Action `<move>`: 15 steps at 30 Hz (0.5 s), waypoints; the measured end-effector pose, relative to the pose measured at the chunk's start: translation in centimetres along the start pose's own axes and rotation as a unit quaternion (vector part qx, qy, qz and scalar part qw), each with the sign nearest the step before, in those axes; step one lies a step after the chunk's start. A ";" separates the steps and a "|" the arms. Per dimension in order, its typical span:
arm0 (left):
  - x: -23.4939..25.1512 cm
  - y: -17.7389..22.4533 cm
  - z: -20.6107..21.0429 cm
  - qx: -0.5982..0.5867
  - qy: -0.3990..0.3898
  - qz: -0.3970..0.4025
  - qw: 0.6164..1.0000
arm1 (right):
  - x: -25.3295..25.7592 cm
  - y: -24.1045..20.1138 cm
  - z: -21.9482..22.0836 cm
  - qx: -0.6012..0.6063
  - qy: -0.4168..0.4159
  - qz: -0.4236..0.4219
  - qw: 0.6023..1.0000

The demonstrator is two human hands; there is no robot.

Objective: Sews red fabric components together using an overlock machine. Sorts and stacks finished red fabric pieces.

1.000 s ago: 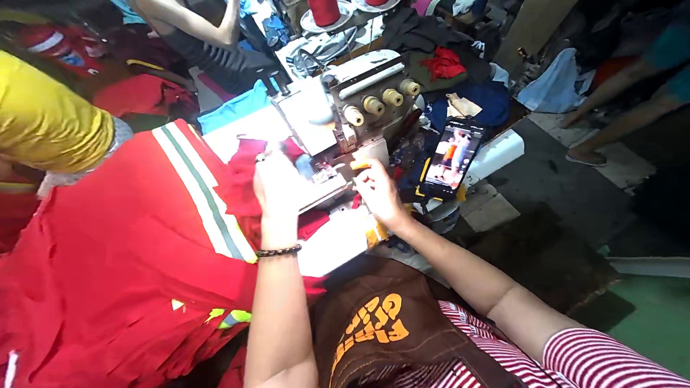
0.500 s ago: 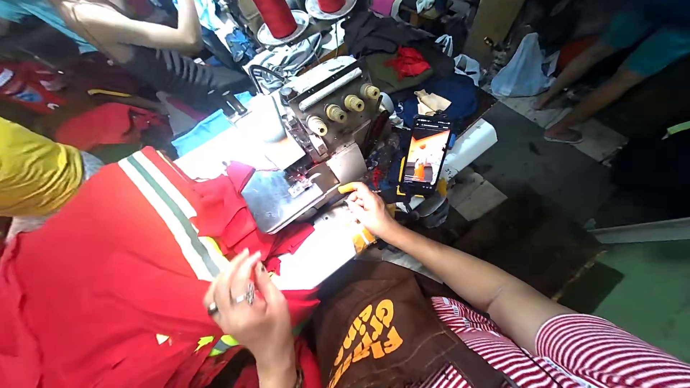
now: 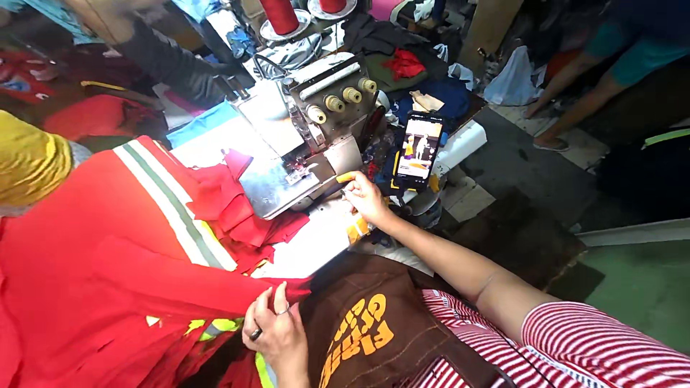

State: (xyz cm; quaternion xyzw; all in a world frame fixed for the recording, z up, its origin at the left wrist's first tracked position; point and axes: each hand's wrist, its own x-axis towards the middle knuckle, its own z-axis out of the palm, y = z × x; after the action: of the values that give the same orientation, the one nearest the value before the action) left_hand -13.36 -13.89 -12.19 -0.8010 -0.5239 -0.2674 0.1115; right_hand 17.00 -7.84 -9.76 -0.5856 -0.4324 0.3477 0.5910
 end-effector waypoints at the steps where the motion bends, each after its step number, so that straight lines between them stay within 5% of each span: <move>1: 0.3 -0.3 0.0 -0.002 0.004 0.007 1.000 | 0.1 0.0 -0.1 0.004 -0.003 0.003 1.000; 11: 0.6 -0.9 -0.6 -0.106 0.013 0.028 0.994 | -0.5 -0.4 -0.4 0.008 -0.013 0.005 1.000; 15: 1.8 -0.4 -2.3 -0.237 -0.001 -0.053 0.970 | -2.1 -1.1 -0.9 0.013 -0.047 -0.022 0.999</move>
State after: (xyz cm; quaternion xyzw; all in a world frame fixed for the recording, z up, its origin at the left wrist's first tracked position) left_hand -13.86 -13.31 -9.35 -0.7758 -0.4875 -0.3888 -0.0964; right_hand 16.92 -10.21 -8.79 -0.5514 -0.4674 0.3675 0.5851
